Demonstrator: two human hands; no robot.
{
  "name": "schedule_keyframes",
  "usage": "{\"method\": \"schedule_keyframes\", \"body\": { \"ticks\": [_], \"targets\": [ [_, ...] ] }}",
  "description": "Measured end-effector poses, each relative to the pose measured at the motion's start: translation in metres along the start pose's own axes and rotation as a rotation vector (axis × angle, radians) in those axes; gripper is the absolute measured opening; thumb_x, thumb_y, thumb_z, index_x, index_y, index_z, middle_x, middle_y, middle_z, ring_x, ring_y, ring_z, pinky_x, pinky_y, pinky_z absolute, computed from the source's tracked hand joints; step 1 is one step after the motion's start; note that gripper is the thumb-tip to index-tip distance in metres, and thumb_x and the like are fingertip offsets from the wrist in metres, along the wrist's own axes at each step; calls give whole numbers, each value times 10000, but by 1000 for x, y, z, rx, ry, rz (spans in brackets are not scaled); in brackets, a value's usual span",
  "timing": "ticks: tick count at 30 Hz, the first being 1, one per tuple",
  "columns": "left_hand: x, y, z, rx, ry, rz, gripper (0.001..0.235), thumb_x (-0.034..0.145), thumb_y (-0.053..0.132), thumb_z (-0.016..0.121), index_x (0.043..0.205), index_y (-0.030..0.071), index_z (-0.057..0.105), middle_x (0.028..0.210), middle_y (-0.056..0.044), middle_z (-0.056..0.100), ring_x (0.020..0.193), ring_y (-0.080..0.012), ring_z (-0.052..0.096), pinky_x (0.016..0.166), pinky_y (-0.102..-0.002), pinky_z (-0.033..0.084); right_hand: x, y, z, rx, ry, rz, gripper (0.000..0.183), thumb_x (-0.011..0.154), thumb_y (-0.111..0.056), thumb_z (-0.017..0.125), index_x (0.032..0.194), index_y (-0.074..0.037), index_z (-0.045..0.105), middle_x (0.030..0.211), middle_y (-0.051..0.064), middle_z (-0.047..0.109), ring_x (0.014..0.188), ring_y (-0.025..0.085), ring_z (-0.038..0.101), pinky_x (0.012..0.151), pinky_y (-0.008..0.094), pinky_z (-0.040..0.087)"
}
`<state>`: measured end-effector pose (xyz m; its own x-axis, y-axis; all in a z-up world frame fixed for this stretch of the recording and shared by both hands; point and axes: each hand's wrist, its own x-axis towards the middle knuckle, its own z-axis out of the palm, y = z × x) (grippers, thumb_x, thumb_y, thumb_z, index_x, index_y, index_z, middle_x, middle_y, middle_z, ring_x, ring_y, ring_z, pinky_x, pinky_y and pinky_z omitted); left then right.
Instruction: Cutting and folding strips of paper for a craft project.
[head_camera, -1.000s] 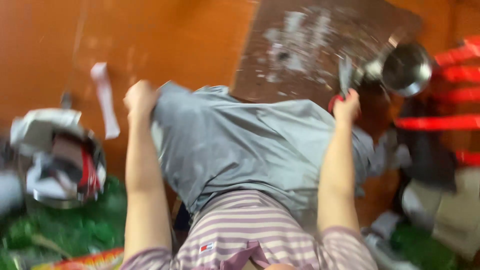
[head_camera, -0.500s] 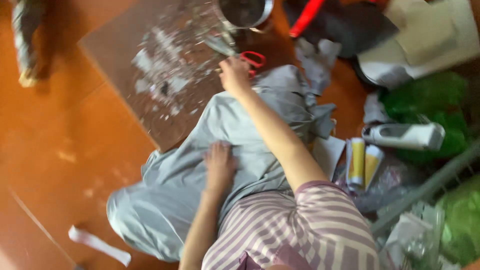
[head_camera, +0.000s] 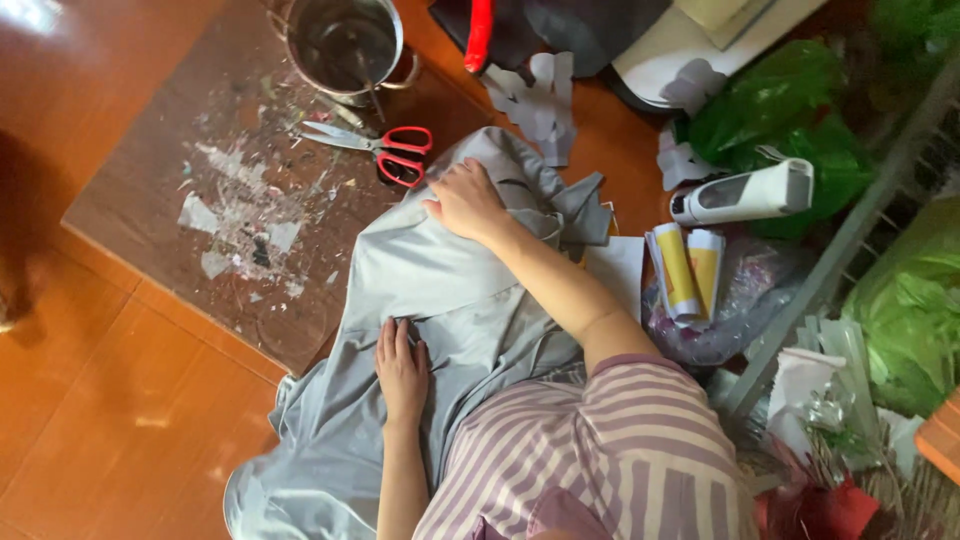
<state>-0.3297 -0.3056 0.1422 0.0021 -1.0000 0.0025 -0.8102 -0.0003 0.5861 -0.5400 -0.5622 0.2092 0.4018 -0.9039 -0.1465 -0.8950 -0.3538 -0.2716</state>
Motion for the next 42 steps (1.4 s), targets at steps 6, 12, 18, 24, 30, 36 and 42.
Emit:
{"method": "schedule_keyframes", "body": {
  "ticks": [6,12,18,24,30,36,42],
  "targets": [
    [2,-5,-2,-69,1,-11,501,950,140,621,1417,-6,512,1495,-239,508,1380,-431,464,1133,-514,355,14,-2,20,256,486,-104,247,906,-236,669,1103,-89,690,1180,137,680,1076,324,624,876,470,440],
    [-4,-14,-4,-153,32,-16,464,977,101,599,1409,-41,505,1476,-263,515,1365,-447,479,1152,-509,370,25,25,33,411,550,61,283,975,-199,675,765,-30,587,840,127,643,816,320,655,705,465,507],
    [0,-8,-7,-130,36,9,470,935,84,615,1378,-40,520,1452,-261,534,1329,-456,494,1138,-519,388,-1,80,5,578,674,279,431,1062,-268,584,736,12,560,686,188,563,610,367,574,575,480,427],
    [0,-26,-11,-188,19,-84,419,969,79,604,1373,-16,553,1327,-246,622,1205,-430,576,1045,-495,458,13,33,-34,809,429,210,496,1084,-335,549,708,-12,568,578,163,493,530,231,469,536,436,374],
    [-41,-38,-76,-113,229,-312,316,1007,66,621,1315,-4,623,1256,-218,665,1092,-382,654,946,-459,522,53,-70,41,690,246,-383,481,1061,-402,537,759,-36,617,718,182,636,642,349,614,592,479,468],
    [-136,-42,-122,151,762,-556,83,1010,15,701,1068,-24,745,938,-161,688,802,-255,628,714,-374,522,26,-107,146,444,-302,-472,303,964,-339,595,874,-67,694,869,198,719,830,406,686,680,530,510],
    [-244,-45,-115,-24,1082,-779,100,1087,22,629,1023,-29,686,881,-120,696,726,-176,628,648,-336,525,39,-75,195,474,-312,-479,205,945,-257,626,854,-75,655,761,177,671,668,351,626,594,495,474]
  ]
}}
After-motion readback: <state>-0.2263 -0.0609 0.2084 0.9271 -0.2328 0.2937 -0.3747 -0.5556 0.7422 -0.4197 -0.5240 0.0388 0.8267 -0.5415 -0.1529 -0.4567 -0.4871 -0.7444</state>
